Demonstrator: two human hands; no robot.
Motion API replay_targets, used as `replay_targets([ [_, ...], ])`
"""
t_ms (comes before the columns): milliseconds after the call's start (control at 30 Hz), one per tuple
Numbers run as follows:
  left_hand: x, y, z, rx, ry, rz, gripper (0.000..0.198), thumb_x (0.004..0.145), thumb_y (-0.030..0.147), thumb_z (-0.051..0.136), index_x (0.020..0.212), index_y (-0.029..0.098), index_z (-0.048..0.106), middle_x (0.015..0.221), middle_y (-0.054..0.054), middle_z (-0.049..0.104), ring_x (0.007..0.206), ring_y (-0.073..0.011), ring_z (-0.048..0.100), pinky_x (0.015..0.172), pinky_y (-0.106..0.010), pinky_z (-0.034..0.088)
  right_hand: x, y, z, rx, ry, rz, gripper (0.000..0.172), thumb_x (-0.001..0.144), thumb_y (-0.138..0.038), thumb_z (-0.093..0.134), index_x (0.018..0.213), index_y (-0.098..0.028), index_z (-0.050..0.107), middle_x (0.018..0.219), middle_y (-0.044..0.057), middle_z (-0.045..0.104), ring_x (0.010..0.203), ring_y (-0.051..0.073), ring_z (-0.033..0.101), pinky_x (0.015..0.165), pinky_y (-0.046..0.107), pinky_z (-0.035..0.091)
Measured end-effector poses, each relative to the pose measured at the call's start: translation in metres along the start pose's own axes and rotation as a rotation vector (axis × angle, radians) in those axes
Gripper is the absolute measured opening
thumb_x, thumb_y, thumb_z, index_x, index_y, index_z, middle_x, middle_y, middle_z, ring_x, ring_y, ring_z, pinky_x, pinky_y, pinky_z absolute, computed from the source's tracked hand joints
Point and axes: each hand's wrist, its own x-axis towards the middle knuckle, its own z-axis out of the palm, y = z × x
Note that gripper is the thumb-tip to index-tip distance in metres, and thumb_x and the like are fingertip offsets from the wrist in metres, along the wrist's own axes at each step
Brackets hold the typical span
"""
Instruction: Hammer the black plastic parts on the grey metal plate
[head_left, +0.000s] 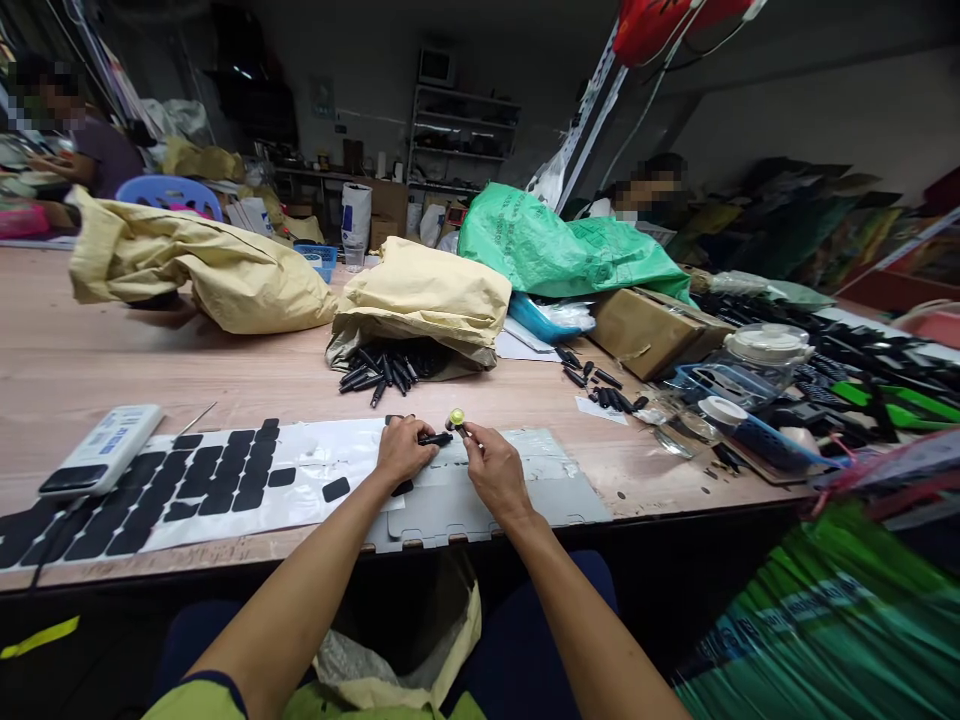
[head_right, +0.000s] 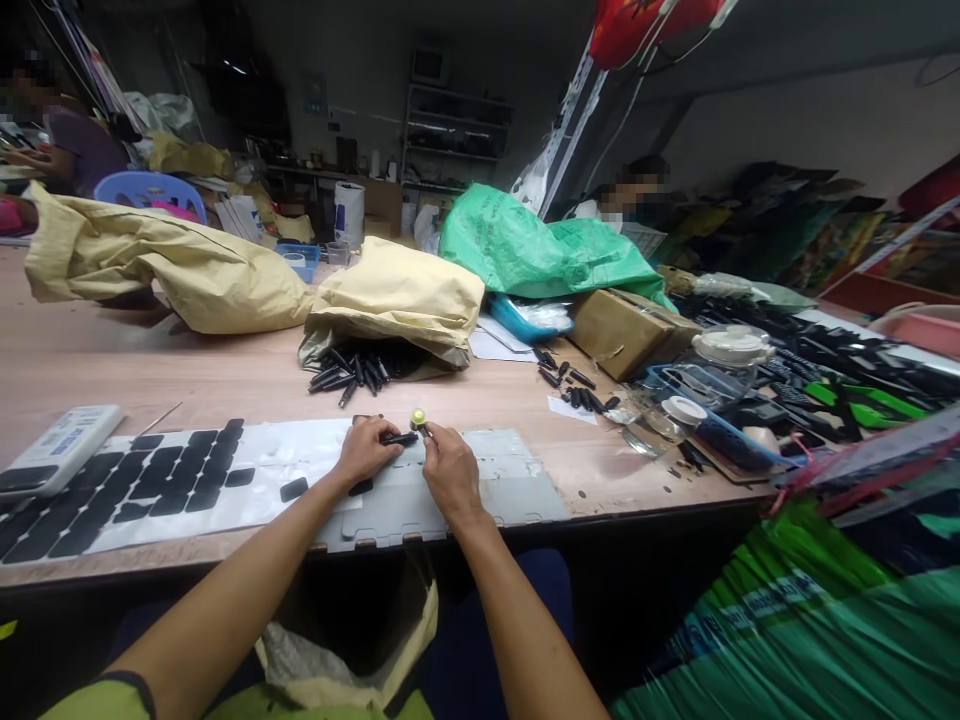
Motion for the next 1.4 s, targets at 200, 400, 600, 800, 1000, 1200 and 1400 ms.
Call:
replay_targets([
  [200, -0.001, 0.002, -0.001, -0.002, 0.003, 0.003, 0.018, 0.072, 0.026, 0.069, 0.090, 0.023, 0.073, 0.094, -0.002, 0.069, 0.097, -0.0244, 0.053, 0.083, -0.034, 0.041, -0.002, 0.002, 0.002, -0.043, 0.117, -0.085, 0.037, 0.091, -0.022, 0.043, 0.120, -0.018, 0.065, 0.102, 0.010, 0.069, 0.092, 0.020, 0.063, 0.083, 0.032, 0.050],
  [400, -0.001, 0.002, -0.001, 0.010, -0.012, -0.005, 0.019, 0.073, 0.027, 0.069, 0.091, 0.023, 0.073, 0.095, -0.002, 0.069, 0.099, -0.0249, 0.053, 0.085, -0.035, 0.041, -0.002, 0.004, 0.007, -0.099, 0.015, -0.016, 0.034, 0.086, -0.017, 0.046, 0.111, -0.017, 0.069, 0.093, 0.009, 0.070, 0.086, 0.021, 0.064, 0.080, 0.032, 0.050],
  [600, -0.001, 0.002, -0.001, 0.006, -0.006, -0.005, 0.018, 0.073, 0.027, 0.070, 0.090, 0.024, 0.073, 0.094, -0.002, 0.069, 0.098, -0.0239, 0.053, 0.085, -0.034, 0.041, -0.006, -0.009, 0.008, -0.038, 0.034, -0.093, 0.036, 0.091, -0.022, 0.042, 0.118, -0.017, 0.066, 0.097, 0.010, 0.068, 0.089, 0.020, 0.063, 0.082, 0.031, 0.049],
  [800, -0.002, 0.003, -0.001, 0.008, -0.010, -0.008, 0.018, 0.073, 0.027, 0.070, 0.090, 0.024, 0.073, 0.094, -0.002, 0.069, 0.097, -0.0242, 0.052, 0.084, -0.034, 0.040, 0.000, -0.004, 0.012, -0.095, -0.042, -0.062, 0.035, 0.089, -0.020, 0.045, 0.115, -0.019, 0.067, 0.093, 0.008, 0.068, 0.086, 0.020, 0.062, 0.079, 0.030, 0.047],
  [1000, -0.002, 0.002, -0.003, -0.042, -0.006, 0.001, 0.016, 0.084, 0.034, 0.061, 0.092, 0.024, 0.071, 0.093, -0.002, 0.069, 0.096, -0.0235, 0.053, 0.083, -0.034, 0.039, 0.026, 0.018, 0.001, -0.337, -0.008, 0.137, 0.037, 0.087, -0.017, 0.048, 0.118, -0.025, 0.067, 0.099, 0.005, 0.066, 0.085, 0.018, 0.057, 0.070, 0.027, 0.041],
  [1200, -0.002, 0.002, -0.009, -0.170, -0.007, -0.065, 0.038, 0.098, 0.033, 0.034, 0.074, 0.022, 0.061, 0.079, 0.000, 0.068, 0.085, -0.0191, 0.057, 0.081, -0.032, 0.041, 0.023, 0.041, 0.013, -0.559, 0.025, 0.069, 0.034, 0.089, -0.014, 0.047, 0.114, -0.023, 0.069, 0.093, 0.007, 0.062, 0.087, 0.020, 0.052, 0.071, 0.029, 0.036],
  [1400, -0.001, -0.005, -0.006, -0.291, 0.019, -0.063, 0.045, 0.098, 0.037, 0.028, 0.066, 0.022, 0.055, 0.078, -0.001, 0.067, 0.085, -0.0177, 0.059, 0.082, -0.029, 0.044, 0.017, 0.041, 0.016, -0.606, 0.051, 0.018, 0.033, 0.090, -0.013, 0.047, 0.114, -0.022, 0.067, 0.091, 0.007, 0.061, 0.084, 0.020, 0.050, 0.071, 0.030, 0.034],
])
